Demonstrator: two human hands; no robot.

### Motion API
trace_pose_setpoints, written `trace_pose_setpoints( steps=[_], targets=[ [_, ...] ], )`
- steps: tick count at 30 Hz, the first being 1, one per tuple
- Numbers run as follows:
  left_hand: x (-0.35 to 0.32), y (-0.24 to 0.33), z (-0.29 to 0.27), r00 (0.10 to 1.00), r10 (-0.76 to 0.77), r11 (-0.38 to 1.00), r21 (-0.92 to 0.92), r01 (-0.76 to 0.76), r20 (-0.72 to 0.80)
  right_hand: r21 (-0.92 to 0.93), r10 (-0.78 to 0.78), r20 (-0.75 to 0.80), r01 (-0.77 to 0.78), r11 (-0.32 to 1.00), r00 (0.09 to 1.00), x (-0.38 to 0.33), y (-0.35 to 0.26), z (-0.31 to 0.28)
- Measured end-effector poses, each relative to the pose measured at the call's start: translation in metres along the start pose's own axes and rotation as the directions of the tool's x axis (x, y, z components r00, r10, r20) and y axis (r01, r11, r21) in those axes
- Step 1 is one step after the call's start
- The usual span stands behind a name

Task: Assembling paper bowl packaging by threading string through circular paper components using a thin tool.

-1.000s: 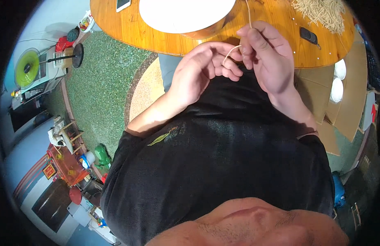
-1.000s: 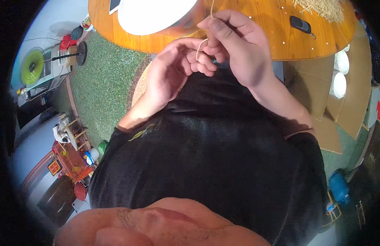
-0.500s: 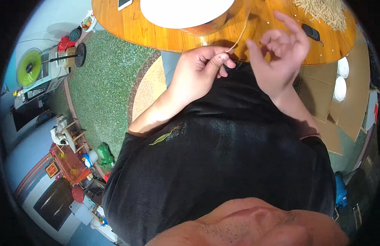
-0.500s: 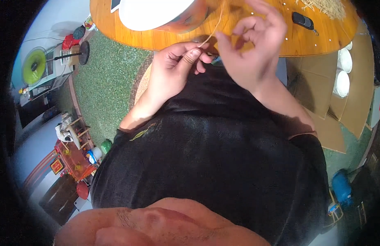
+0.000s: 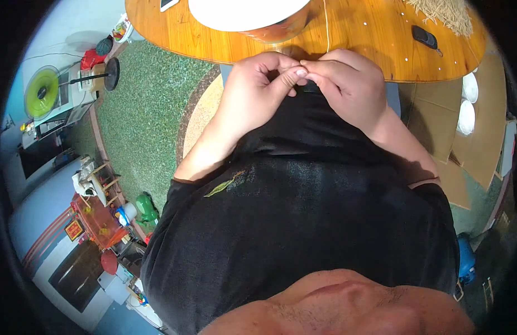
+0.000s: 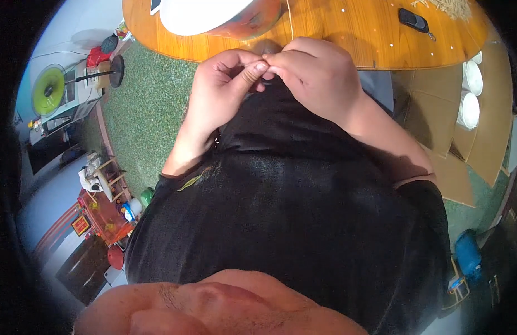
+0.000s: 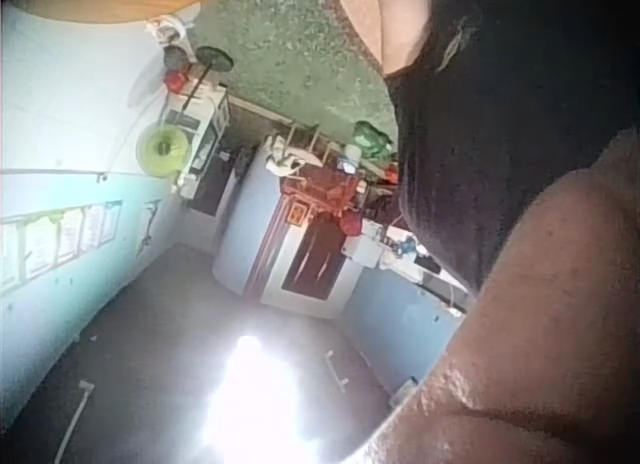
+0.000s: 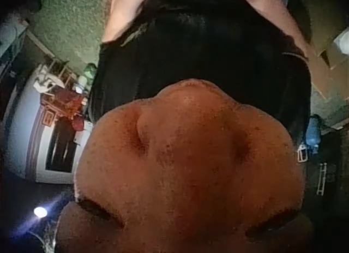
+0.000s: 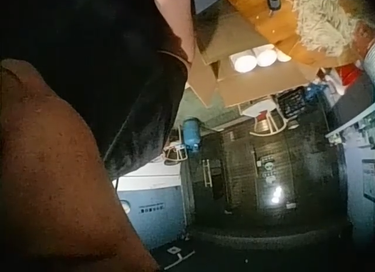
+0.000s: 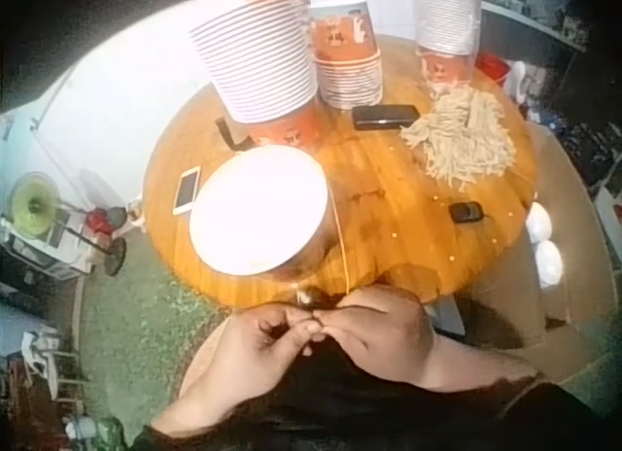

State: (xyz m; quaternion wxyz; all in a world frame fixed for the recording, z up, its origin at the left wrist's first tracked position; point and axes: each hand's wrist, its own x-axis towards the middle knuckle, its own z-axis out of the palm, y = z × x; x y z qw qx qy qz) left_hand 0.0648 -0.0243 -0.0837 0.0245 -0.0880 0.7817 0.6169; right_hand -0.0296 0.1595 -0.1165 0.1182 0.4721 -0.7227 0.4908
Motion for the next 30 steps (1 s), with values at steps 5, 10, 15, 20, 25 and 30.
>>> trace_pose_setpoints(
  steps=[5, 10, 15, 20, 25, 30],
  targets=[
    [-0.004, 0.005, -0.002, 0.998, -0.054, 0.998, -0.026, 0.054, 0.012, -0.016, 0.004, -0.006, -0.004, 1.0, 1.0, 0.0, -0.008, -0.002],
    [-0.007, 0.002, 0.002, 0.999, -0.049, 0.997, -0.067, 0.048, -0.014, -0.032, -0.017, -0.026, 0.016, 0.999, 1.0, -0.002, -0.006, -0.003],
    [-0.008, -0.003, -0.002, 0.999, -0.019, 0.99, -0.143, 0.016, -0.025, 0.008, -0.004, -0.033, 0.004, 1.0, 0.999, -0.004, -0.004, -0.001],
    [-0.013, 0.009, -0.011, 0.86, 0.492, 0.796, 0.471, -0.381, -0.135, 0.061, 0.071, 0.001, -0.071, 0.996, 0.997, 0.002, -0.01, -0.009],
    [0.009, 0.043, -0.04, 0.479, 0.878, 0.243, 0.846, -0.474, 0.016, 0.227, 0.079, -0.069, -0.061, 0.972, 0.995, 0.015, -0.001, -0.007],
    [0.022, 0.073, -0.032, 0.796, 0.603, 0.443, 0.805, -0.395, 0.058, 0.167, 0.107, -0.069, -0.094, 0.981, 0.992, 0.035, -0.021, -0.006]
  ],
)
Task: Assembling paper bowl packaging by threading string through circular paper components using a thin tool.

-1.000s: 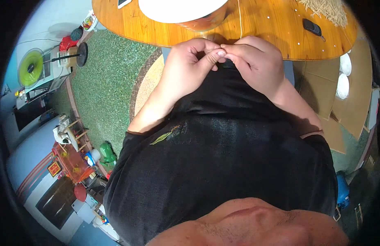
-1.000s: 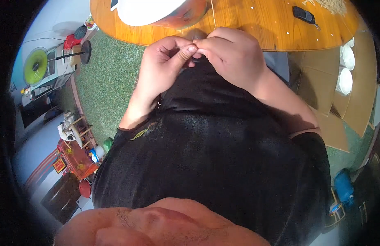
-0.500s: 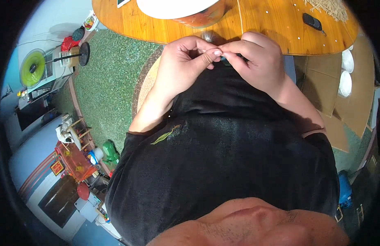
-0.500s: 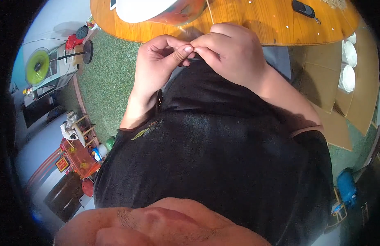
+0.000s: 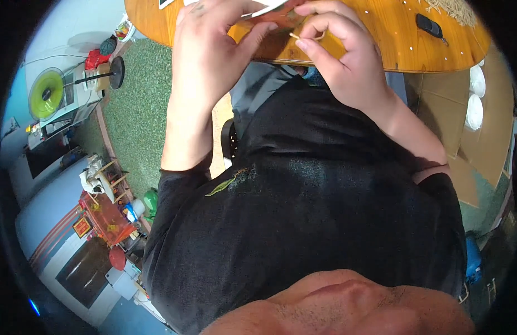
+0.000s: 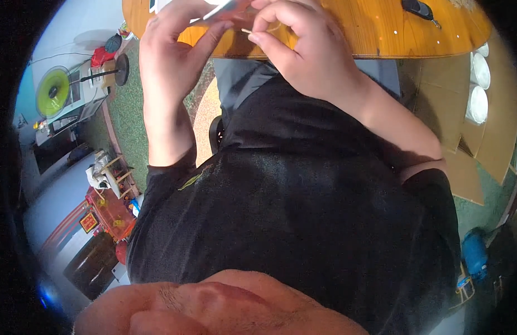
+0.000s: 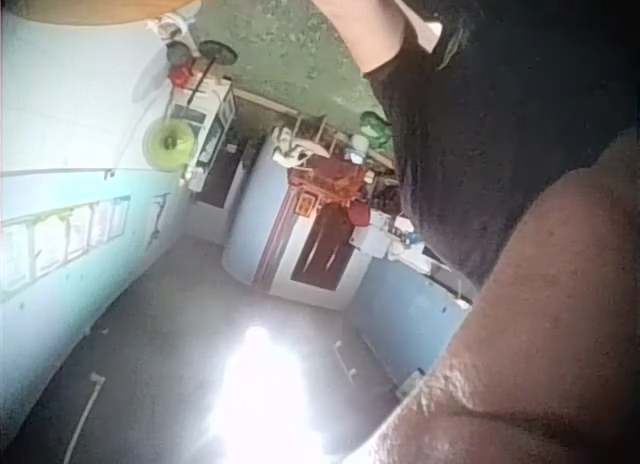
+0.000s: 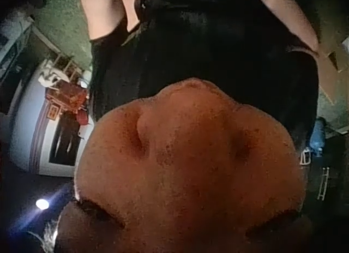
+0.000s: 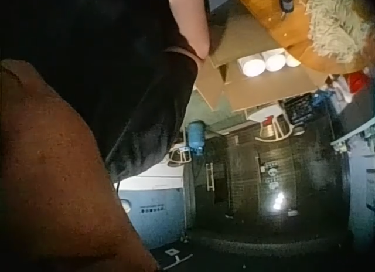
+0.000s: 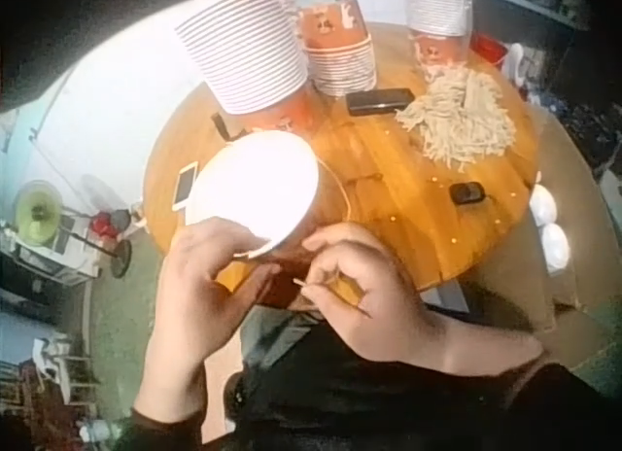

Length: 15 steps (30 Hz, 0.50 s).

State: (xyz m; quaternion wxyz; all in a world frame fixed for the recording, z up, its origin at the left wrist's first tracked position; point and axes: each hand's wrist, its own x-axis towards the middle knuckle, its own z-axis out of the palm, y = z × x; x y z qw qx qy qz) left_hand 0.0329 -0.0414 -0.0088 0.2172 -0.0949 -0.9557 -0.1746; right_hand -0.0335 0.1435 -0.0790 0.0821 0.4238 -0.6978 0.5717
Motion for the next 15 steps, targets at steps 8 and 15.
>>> trace_pose_setpoints(
  steps=[8, 15],
  targets=[
    [0.009, 0.008, -0.004, 0.972, -0.176, 0.976, -0.1, 0.192, 0.153, 0.472, -0.182, -0.359, 0.347, 0.811, 0.915, 0.005, 0.038, 0.033],
    [0.012, 0.009, -0.005, 0.959, -0.191, 0.964, -0.146, 0.223, 0.209, 0.338, -0.003, -0.14, 0.051, 0.94, 0.99, 0.011, 0.005, 0.01]
  ],
)
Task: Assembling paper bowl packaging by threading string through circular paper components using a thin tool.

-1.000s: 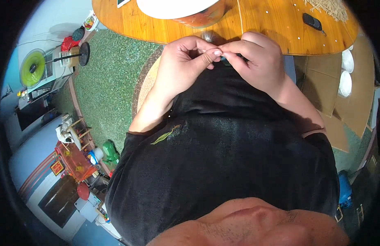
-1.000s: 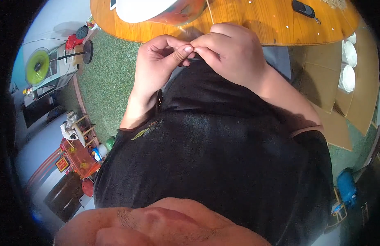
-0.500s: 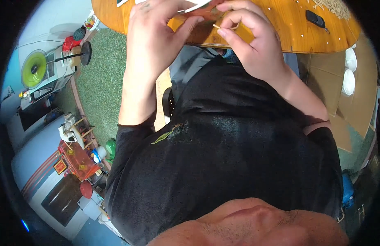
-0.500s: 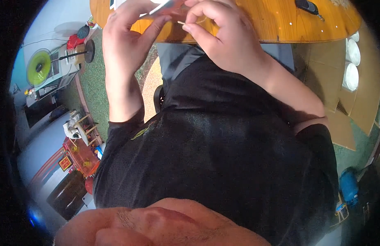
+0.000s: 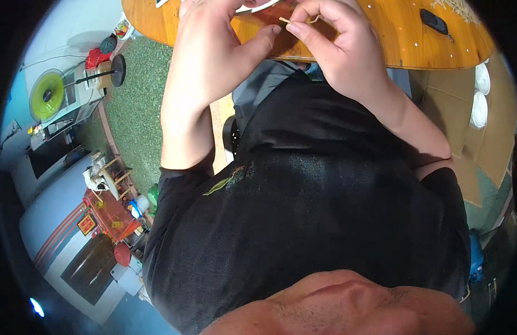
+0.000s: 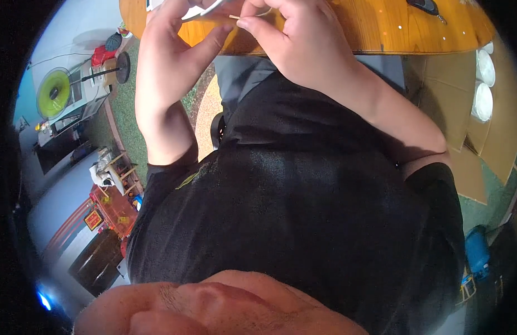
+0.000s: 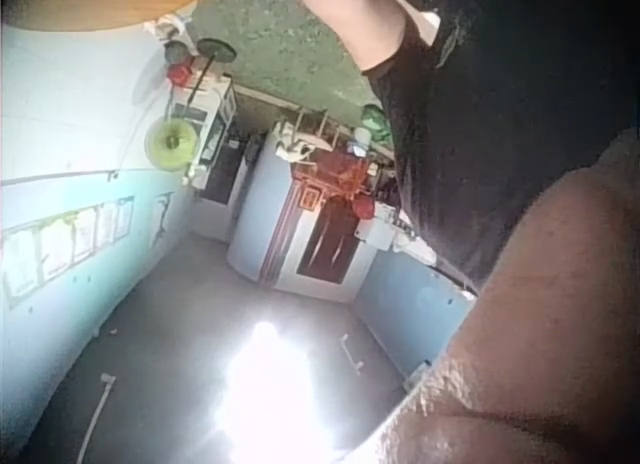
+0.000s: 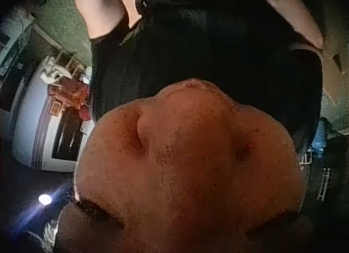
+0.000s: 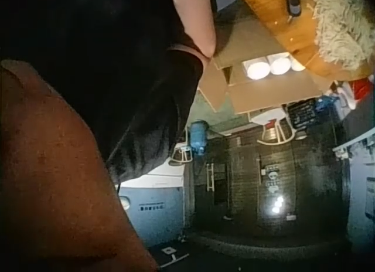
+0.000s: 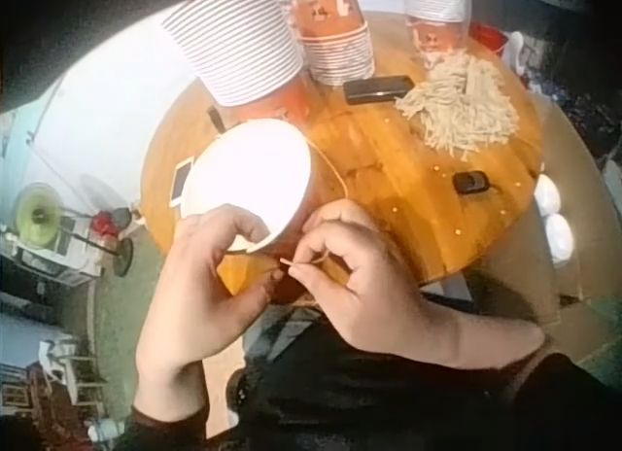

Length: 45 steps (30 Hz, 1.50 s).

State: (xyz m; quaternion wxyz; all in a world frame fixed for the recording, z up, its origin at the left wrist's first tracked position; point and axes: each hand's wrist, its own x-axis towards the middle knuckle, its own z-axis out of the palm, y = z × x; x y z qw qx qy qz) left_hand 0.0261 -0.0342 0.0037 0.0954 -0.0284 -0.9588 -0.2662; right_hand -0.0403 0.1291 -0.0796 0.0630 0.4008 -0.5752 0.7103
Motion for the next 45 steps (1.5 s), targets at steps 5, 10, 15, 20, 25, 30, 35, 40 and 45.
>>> trace_pose_setpoints(
  steps=[5, 10, 15, 20, 25, 30, 35, 40, 45],
  targets=[
    [0.003, 0.003, 0.004, 0.999, 0.027, 0.998, -0.059, -0.029, -0.02, 0.164, -0.217, -0.088, 0.229, 0.959, 0.972, -0.009, 0.033, 0.004],
    [-0.001, 0.001, 0.017, 0.98, -0.025, 1.0, -0.011, 0.023, -0.196, -0.245, 0.259, 0.098, -0.229, 0.942, 0.961, 0.001, -0.016, -0.005],
    [0.001, -0.003, 0.025, 0.962, 0.075, 0.997, 0.053, -0.063, -0.264, 0.145, -0.213, -0.094, 0.225, 0.963, 0.972, -0.012, 0.033, 0.004],
    [0.0, -0.001, 0.026, 0.962, 0.023, 0.998, 0.058, -0.008, -0.273, 0.15, -0.225, -0.082, 0.236, 0.96, 0.971, -0.015, 0.04, 0.003],
    [0.0, -0.009, 0.025, 0.957, 0.095, 0.995, 0.053, -0.084, -0.273, 0.152, -0.201, -0.086, 0.212, 0.965, 0.976, -0.016, 0.04, 0.002],
    [0.001, -0.006, 0.03, 0.951, 0.074, 0.996, 0.066, -0.056, -0.3, 0.177, -0.19, -0.086, 0.202, 0.963, 0.978, -0.016, 0.04, 0.003],
    [0.003, -0.001, 0.029, 0.955, 0.043, 0.993, 0.119, -0.008, -0.294, 0.192, -0.224, -0.1, 0.24, 0.952, 0.969, -0.016, 0.046, 0.004],
    [0.0, -0.007, 0.029, 0.95, 0.081, 0.996, 0.057, -0.067, -0.302, 0.162, -0.24, -0.081, 0.25, 0.955, 0.967, -0.017, 0.047, 0.002],
    [0.0, -0.006, 0.031, 0.948, 0.072, 0.995, 0.081, -0.049, -0.311, 0.172, -0.239, -0.071, 0.248, 0.953, 0.968, -0.016, 0.047, 0.003]
  ],
)
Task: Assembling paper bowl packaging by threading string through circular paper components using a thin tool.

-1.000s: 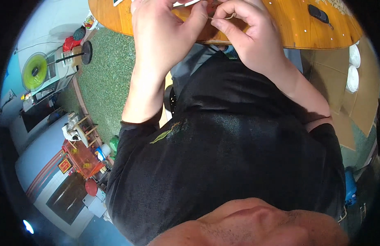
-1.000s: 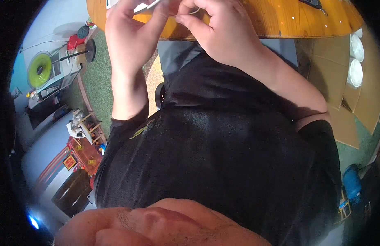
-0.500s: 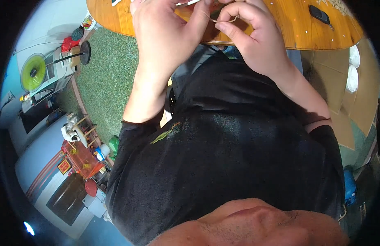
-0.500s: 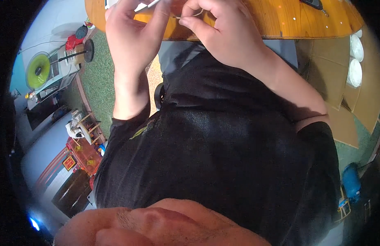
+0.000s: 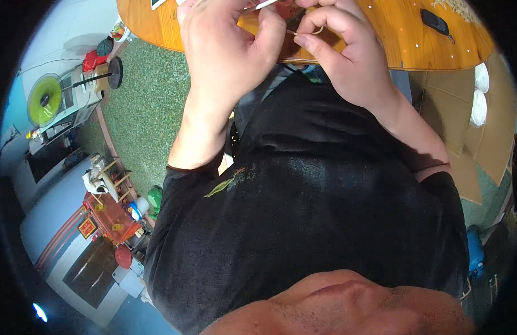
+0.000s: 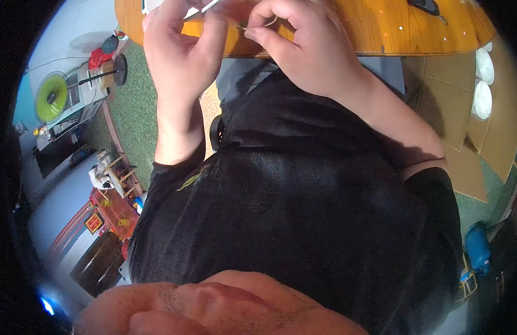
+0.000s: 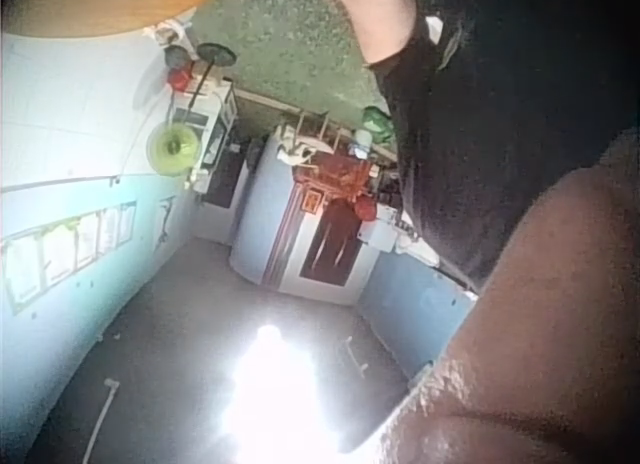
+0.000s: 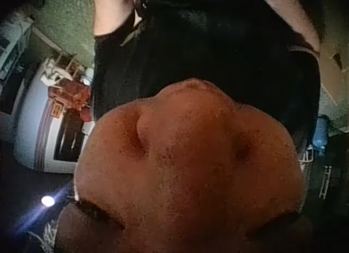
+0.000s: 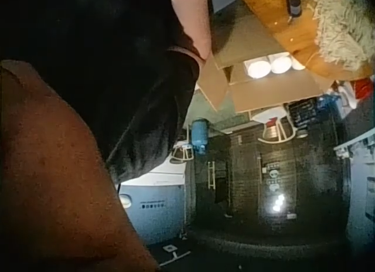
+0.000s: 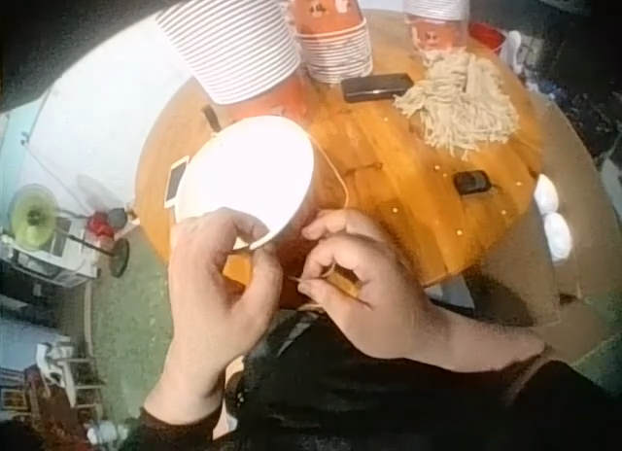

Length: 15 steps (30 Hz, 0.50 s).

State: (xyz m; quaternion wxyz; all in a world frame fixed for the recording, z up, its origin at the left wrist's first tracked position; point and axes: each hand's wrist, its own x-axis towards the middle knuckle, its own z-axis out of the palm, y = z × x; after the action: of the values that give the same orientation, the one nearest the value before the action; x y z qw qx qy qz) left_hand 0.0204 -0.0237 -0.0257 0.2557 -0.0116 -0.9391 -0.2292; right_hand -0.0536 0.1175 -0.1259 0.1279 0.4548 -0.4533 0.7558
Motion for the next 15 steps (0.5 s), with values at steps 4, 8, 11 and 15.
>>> trace_pose_setpoints(
  steps=[4, 8, 11, 15],
  targets=[
    [0.001, 0.007, 0.003, 0.999, -0.048, 0.998, 0.04, 0.049, -0.017, -0.002, -0.027, -0.009, 0.027, 1.0, 1.0, -0.001, 0.003, 0.0],
    [0.003, 0.007, 0.005, 0.998, -0.061, 0.997, 0.036, 0.061, -0.02, -0.006, -0.041, -0.007, 0.041, 0.999, 0.999, -0.002, 0.007, -0.001],
    [0.001, -0.001, 0.004, 0.997, 0.045, 0.999, 0.007, -0.045, -0.058, -0.029, -0.06, -0.006, 0.06, 0.998, 0.998, -0.003, 0.008, -0.002],
    [0.001, -0.002, 0.003, 0.999, 0.035, 0.999, -0.022, -0.035, -0.022, -0.007, -0.043, -0.013, 0.043, 0.999, 0.999, -0.002, 0.005, -0.002]
  ],
)
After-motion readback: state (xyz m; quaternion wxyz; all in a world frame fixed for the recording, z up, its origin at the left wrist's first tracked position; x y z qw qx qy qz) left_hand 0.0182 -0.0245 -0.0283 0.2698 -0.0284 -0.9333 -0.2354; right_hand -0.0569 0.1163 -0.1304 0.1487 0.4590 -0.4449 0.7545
